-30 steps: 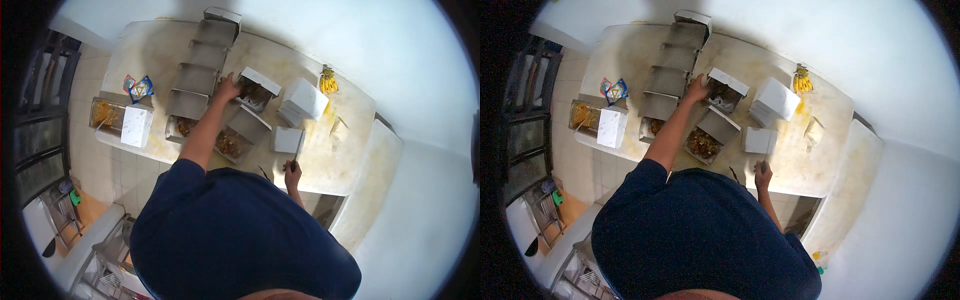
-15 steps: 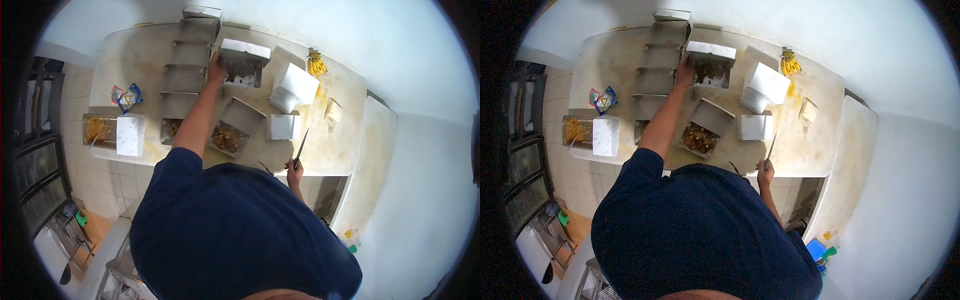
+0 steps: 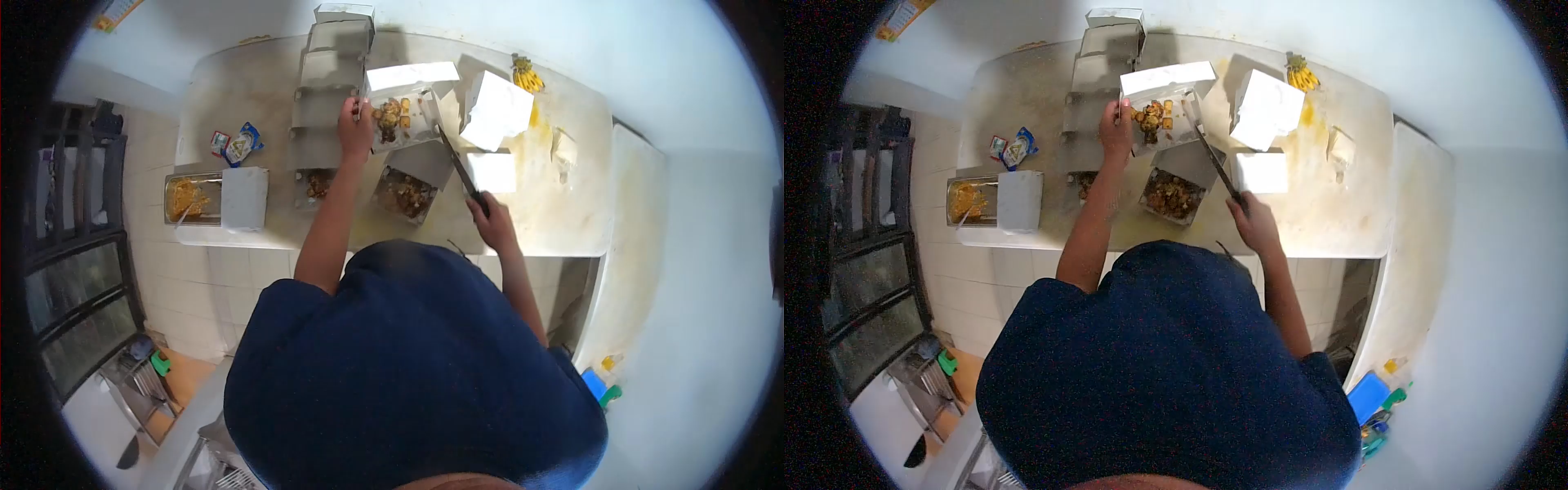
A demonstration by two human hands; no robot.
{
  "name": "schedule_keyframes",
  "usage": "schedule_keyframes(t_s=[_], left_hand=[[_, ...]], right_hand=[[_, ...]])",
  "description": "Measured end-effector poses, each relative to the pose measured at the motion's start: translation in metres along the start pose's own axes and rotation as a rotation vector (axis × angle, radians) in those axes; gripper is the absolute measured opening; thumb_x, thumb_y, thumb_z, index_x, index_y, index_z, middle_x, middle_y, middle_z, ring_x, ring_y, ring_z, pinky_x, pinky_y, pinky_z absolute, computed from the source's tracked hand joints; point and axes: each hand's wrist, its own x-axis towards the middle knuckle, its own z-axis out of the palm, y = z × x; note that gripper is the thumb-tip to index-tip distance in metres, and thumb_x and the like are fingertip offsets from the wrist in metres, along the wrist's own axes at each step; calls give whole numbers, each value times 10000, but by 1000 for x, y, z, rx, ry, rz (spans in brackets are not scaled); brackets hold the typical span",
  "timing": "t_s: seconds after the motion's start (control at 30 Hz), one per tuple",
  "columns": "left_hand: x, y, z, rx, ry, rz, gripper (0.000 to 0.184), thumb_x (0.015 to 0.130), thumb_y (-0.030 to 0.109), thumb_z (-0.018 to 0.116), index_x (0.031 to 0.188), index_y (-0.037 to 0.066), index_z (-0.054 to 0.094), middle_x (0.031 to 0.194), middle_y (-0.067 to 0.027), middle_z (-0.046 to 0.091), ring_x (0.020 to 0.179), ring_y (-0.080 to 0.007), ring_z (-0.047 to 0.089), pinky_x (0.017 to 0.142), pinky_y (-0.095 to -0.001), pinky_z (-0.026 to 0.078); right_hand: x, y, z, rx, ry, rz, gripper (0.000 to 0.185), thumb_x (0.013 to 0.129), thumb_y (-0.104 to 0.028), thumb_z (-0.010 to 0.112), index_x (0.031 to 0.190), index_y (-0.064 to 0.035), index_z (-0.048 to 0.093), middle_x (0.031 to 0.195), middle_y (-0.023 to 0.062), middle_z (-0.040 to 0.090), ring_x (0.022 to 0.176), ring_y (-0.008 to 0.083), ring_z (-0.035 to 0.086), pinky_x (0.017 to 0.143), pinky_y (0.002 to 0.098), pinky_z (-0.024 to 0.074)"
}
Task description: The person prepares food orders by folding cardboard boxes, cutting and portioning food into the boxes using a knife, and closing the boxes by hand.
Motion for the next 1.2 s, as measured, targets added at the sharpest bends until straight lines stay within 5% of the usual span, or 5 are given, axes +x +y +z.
schedule_keyframes(t_s=[0.3,0.57,0.67,1.07,1.2], left_hand=[[-54,-14,-4,-382,-176,10,128,1006,136,544,1036,17,581,892,-7,602,834,-72,527,743,-250,442],[-69,12,-4,-288,-265,4,323,1044,226,517,1265,-5,553,1141,-67,649,1019,-135,575,895,-325,458],[-63,-3,-1,-324,-306,13,128,1011,115,508,1029,-2,557,943,-42,631,897,-107,554,816,-278,448],[-65,-7,7,-226,-265,-290,157,957,52,523,1109,21,548,1000,-87,663,923,-155,604,813,-304,482],[-62,-17,-2,-151,-370,-102,217,935,16,525,1146,51,560,1077,-105,662,990,-173,606,857,-311,484]], right_hand=[[4,-56,-4,-550,89,131,357,951,-378,559,984,-30,632,886,236,688,837,421,677,742,515,537],[-15,-52,0,-566,113,96,313,937,-368,589,993,-67,653,859,213,695,815,397,688,712,495,551],[-26,-61,-6,-560,152,133,299,929,-371,601,969,-80,662,846,202,697,793,386,689,692,490,550],[-42,-74,17,-463,168,248,312,927,-374,597,994,-81,679,890,205,702,859,382,690,752,489,547],[-50,-59,27,-429,81,264,324,937,-381,585,991,-75,676,924,204,704,880,395,682,763,503,538]])
